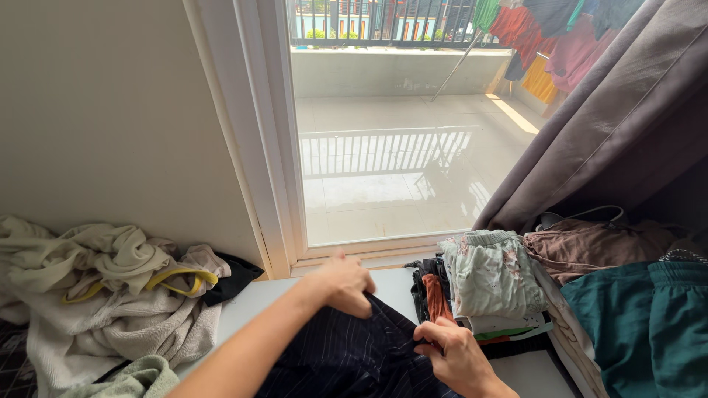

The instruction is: The person folds several pieces of clothing one by one on a white surface near a window. They smooth and fold a light blue patterned shirt, a light green patterned short, dark striped shorts, and a cream-colored short, stacking each folded item to the right.

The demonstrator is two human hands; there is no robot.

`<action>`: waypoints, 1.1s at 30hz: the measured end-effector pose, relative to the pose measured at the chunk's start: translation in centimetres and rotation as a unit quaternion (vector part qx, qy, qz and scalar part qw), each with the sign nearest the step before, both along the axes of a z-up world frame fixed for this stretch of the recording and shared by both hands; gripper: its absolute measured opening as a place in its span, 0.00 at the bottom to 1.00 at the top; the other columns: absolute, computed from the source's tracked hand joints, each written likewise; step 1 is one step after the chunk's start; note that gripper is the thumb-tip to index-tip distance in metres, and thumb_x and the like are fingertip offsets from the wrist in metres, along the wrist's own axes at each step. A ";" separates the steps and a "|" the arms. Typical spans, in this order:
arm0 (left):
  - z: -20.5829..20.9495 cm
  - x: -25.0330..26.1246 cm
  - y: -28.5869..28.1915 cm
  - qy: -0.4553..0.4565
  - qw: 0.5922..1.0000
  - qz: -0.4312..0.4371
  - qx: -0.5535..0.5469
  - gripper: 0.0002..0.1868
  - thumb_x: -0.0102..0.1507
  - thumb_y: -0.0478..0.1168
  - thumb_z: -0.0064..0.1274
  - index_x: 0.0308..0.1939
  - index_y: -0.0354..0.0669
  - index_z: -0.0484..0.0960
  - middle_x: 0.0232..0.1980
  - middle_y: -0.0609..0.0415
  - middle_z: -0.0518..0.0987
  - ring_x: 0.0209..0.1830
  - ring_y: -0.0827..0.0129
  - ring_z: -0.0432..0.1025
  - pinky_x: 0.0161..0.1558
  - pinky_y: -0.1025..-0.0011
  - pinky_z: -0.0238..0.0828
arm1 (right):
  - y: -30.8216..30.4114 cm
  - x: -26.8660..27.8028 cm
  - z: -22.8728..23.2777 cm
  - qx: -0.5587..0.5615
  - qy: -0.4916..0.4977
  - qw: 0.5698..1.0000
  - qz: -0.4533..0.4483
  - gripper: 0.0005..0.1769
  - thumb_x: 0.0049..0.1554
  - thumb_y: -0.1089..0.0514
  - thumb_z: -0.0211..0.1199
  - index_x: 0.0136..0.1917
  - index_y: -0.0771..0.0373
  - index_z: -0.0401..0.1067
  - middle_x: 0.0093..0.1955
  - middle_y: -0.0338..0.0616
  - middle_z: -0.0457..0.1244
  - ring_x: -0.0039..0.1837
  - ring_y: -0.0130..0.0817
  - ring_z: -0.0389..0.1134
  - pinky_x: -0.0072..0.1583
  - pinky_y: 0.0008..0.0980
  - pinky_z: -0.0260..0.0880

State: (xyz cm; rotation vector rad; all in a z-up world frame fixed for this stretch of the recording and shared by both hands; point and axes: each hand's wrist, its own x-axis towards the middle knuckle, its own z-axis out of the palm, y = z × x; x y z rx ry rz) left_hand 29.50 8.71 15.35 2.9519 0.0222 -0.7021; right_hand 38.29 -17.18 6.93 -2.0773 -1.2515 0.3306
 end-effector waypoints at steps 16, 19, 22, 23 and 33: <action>2.1 1.9 7.1 -0.143 0.946 0.289 -0.045 0.21 0.53 0.37 0.48 0.51 0.43 0.79 0.58 0.46 0.79 0.66 0.51 0.70 0.64 0.59 0.68 | 0.3 0.0 -2.0 0.005 -0.094 0.994 -0.058 0.11 0.51 0.63 0.65 0.49 0.58 0.78 0.44 0.41 0.71 0.47 0.45 0.73 0.50 0.40 0.73; 0.7 0.0 5.9 -0.269 0.925 0.267 0.012 0.31 0.52 0.35 0.54 0.60 0.42 0.69 0.59 0.44 0.72 0.63 0.51 0.66 0.64 0.59 0.63 | 0.9 -0.5 -1.2 -0.128 -0.068 0.987 -0.076 0.12 0.53 0.59 0.63 0.52 0.55 0.78 0.50 0.39 0.68 0.54 0.46 0.71 0.55 0.42 0.71; -0.6 -4.0 5.2 -0.331 0.895 0.294 -0.062 0.34 0.56 0.44 0.60 0.63 0.44 0.64 0.59 0.43 0.69 0.65 0.50 0.64 0.62 0.54 0.62 | 1.6 -0.7 0.1 -0.158 -0.078 0.981 -0.087 0.11 0.54 0.56 0.63 0.51 0.54 0.79 0.50 0.39 0.68 0.54 0.46 0.71 0.56 0.43 0.71; -1.2 -6.1 5.0 -0.333 0.889 0.306 -0.077 0.33 0.56 0.45 0.60 0.62 0.44 0.65 0.60 0.45 0.70 0.65 0.50 0.64 0.64 0.55 0.62 | 2.2 -0.7 0.4 -0.138 -0.090 0.983 -0.083 0.11 0.54 0.56 0.63 0.51 0.54 0.79 0.50 0.40 0.68 0.53 0.47 0.71 0.55 0.43 0.71; -6.7 -26.2 3.7 0.015 0.919 0.379 0.105 0.36 0.57 0.58 0.67 0.59 0.42 0.70 0.62 0.49 0.68 0.67 0.58 0.63 0.66 0.61 0.61 | 17.1 1.1 -1.9 -0.060 -0.038 0.997 0.016 0.13 0.51 0.53 0.68 0.49 0.60 0.79 0.50 0.48 0.70 0.56 0.44 0.70 0.59 0.40 0.69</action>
